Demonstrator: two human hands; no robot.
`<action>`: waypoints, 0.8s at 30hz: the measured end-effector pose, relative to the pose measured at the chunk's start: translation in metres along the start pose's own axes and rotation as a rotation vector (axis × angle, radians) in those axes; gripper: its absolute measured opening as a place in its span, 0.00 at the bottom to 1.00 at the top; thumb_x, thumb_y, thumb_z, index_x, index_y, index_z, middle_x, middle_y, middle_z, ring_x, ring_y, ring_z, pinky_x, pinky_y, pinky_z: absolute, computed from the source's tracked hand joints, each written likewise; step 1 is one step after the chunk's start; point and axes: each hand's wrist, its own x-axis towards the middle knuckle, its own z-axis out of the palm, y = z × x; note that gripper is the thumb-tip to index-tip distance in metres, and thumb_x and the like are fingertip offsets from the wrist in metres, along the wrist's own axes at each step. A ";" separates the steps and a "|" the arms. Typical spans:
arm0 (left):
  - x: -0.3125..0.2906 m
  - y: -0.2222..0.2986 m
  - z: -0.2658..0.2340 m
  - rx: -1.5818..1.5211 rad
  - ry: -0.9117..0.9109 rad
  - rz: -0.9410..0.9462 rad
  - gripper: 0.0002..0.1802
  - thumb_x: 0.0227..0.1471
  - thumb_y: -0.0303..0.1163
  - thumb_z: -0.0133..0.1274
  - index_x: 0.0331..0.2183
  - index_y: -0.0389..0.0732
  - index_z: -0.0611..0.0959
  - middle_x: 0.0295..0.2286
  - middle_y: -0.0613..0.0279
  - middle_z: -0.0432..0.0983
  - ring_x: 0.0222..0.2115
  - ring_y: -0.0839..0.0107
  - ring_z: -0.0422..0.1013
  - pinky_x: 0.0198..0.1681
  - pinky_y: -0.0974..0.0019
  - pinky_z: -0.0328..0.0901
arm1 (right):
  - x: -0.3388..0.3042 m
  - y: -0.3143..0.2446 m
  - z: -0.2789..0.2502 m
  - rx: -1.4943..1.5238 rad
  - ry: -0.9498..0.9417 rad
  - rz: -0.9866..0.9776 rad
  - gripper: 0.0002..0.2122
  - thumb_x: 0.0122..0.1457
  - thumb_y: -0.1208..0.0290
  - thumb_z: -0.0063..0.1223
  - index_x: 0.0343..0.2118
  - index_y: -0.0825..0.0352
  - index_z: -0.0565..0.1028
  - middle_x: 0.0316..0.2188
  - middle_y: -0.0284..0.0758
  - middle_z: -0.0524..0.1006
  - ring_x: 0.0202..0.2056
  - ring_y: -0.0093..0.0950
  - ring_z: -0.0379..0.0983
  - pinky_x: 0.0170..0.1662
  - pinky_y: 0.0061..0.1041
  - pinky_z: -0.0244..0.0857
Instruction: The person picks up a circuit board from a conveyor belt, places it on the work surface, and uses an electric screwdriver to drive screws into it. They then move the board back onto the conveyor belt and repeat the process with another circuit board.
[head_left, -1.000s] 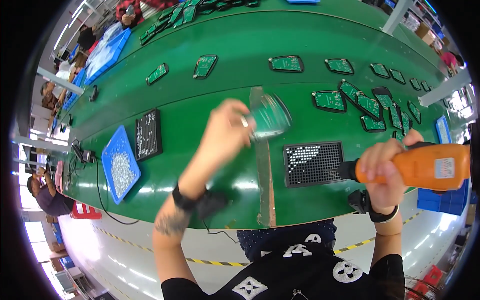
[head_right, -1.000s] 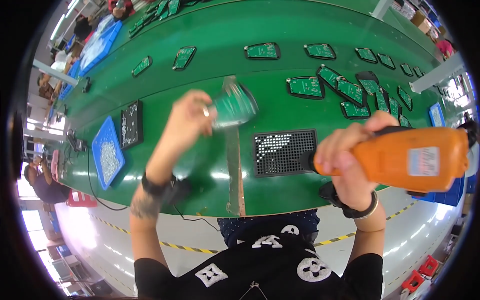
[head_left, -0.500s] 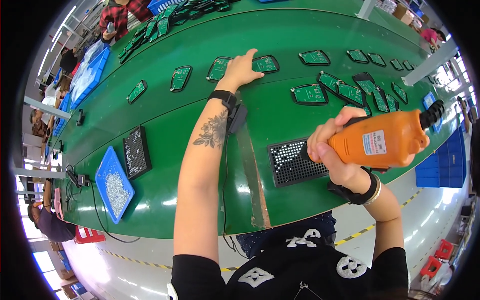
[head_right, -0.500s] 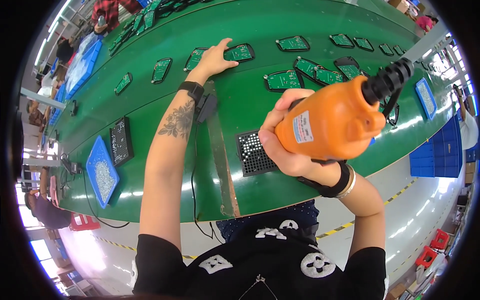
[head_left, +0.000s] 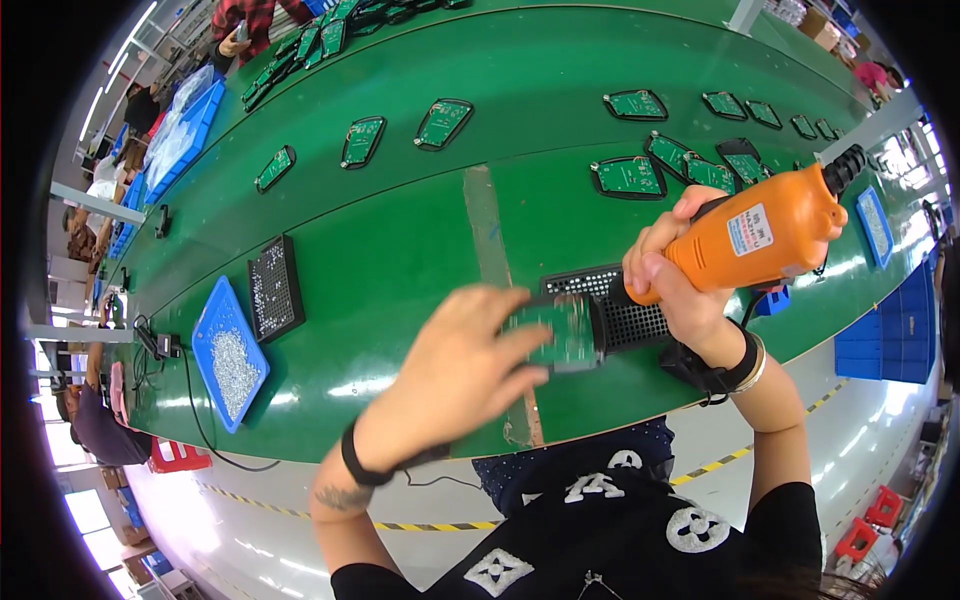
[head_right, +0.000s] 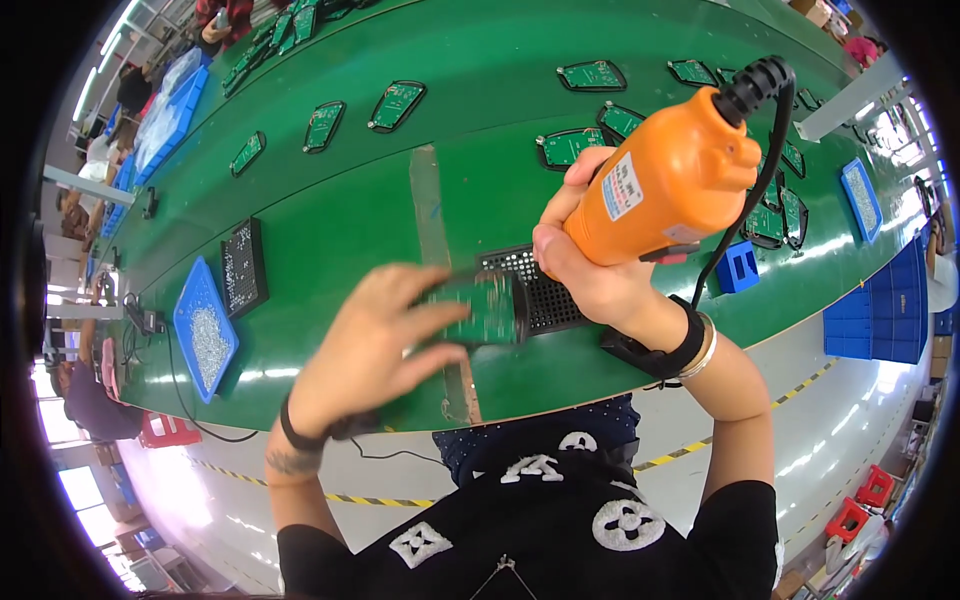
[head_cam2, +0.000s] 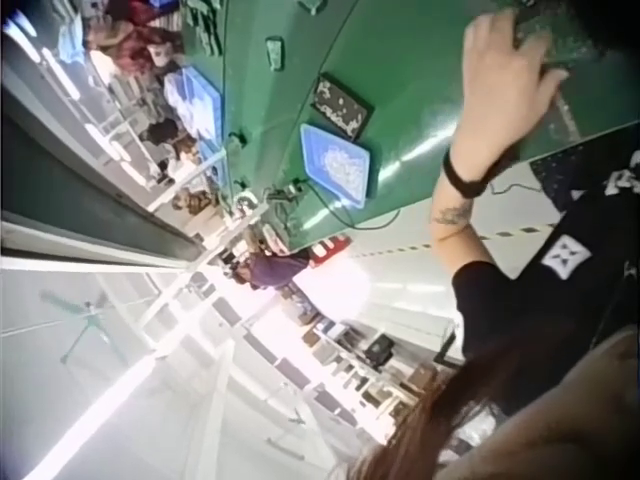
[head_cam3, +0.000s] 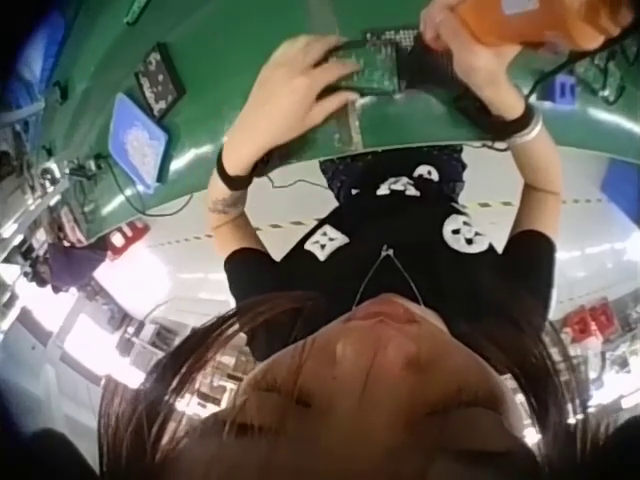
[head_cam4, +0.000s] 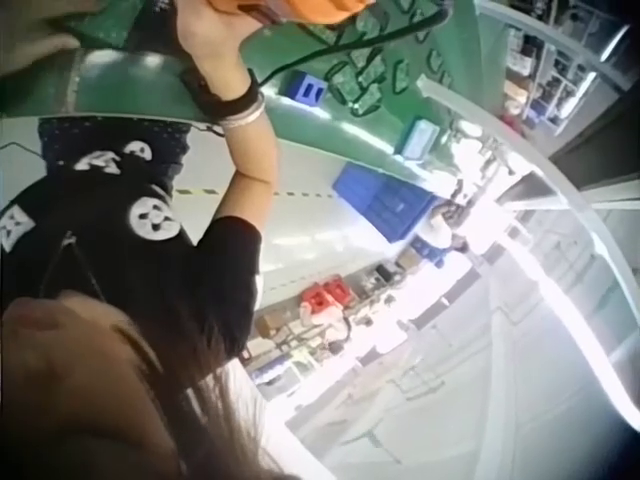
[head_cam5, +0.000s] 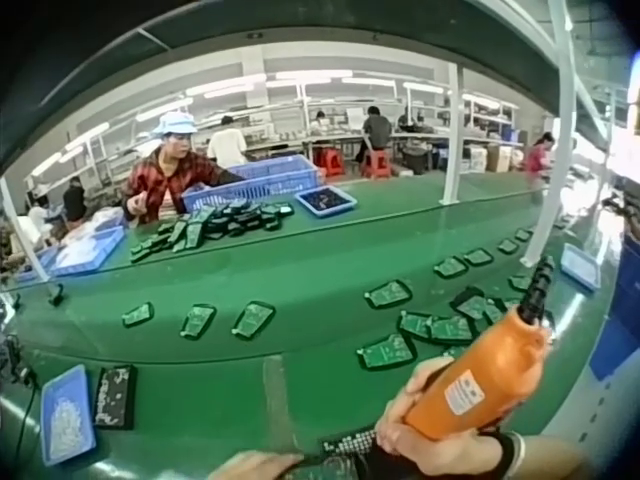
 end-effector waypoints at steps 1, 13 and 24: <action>-0.013 0.010 0.006 -0.006 -0.001 -0.004 0.18 0.38 0.36 0.61 0.35 0.41 0.79 0.41 0.49 0.68 0.43 0.53 0.65 0.48 0.55 0.61 | -0.001 0.000 0.000 0.036 0.013 0.021 0.19 0.48 0.87 0.42 0.41 0.64 0.54 0.17 0.33 0.65 0.16 0.24 0.62 0.23 0.25 0.63; -0.048 0.067 0.111 -0.107 0.189 -0.245 0.19 0.38 0.33 0.61 0.36 0.39 0.78 0.45 0.50 0.67 0.44 0.56 0.64 0.47 0.55 0.56 | -0.021 -0.029 0.003 0.056 -0.012 -0.101 0.20 0.52 0.77 0.52 0.42 0.60 0.54 0.16 0.29 0.64 0.17 0.23 0.63 0.23 0.24 0.63; -0.044 0.059 0.133 -0.216 0.311 -0.248 0.18 0.33 0.27 0.64 0.33 0.42 0.78 0.42 0.63 0.71 0.43 0.59 0.64 0.46 0.56 0.54 | -0.092 -0.066 -0.006 0.126 -0.369 -0.143 0.21 0.47 0.80 0.58 0.39 0.63 0.58 0.13 0.31 0.70 0.12 0.25 0.68 0.17 0.25 0.68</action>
